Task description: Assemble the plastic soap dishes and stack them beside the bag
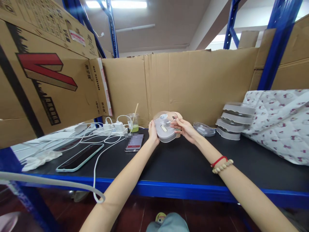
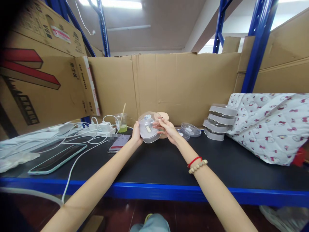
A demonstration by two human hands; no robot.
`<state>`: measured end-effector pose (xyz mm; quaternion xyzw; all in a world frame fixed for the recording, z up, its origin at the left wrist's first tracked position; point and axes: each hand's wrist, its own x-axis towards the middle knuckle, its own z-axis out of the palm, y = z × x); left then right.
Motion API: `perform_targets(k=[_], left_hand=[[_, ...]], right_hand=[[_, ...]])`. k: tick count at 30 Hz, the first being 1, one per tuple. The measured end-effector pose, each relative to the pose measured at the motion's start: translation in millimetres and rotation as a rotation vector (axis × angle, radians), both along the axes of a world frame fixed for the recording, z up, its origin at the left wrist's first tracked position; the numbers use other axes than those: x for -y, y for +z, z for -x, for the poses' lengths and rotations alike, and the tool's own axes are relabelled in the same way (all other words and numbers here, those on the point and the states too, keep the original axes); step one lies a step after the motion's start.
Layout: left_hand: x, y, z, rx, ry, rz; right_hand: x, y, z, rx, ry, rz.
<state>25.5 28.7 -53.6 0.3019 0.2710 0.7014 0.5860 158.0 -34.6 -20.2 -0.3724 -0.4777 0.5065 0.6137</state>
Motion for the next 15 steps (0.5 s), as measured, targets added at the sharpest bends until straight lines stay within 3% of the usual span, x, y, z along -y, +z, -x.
perform_targets(k=[7, 10, 15], left_hand=[[0.9, 5.8, 2.9, 0.042, 0.115, 0.086], [6.2, 10.3, 3.3, 0.02, 0.196, 0.075], [7.6, 11.9, 4.8, 0.005, 0.234, 0.097]], right_hand=[[5.4, -1.2, -1.1, 0.093, 0.053, 0.096], [4.4, -5.3, -0.6, 0.187, 0.073, 0.053], [0.9, -11.4, 3.4, 0.313, -0.056, -0.029]])
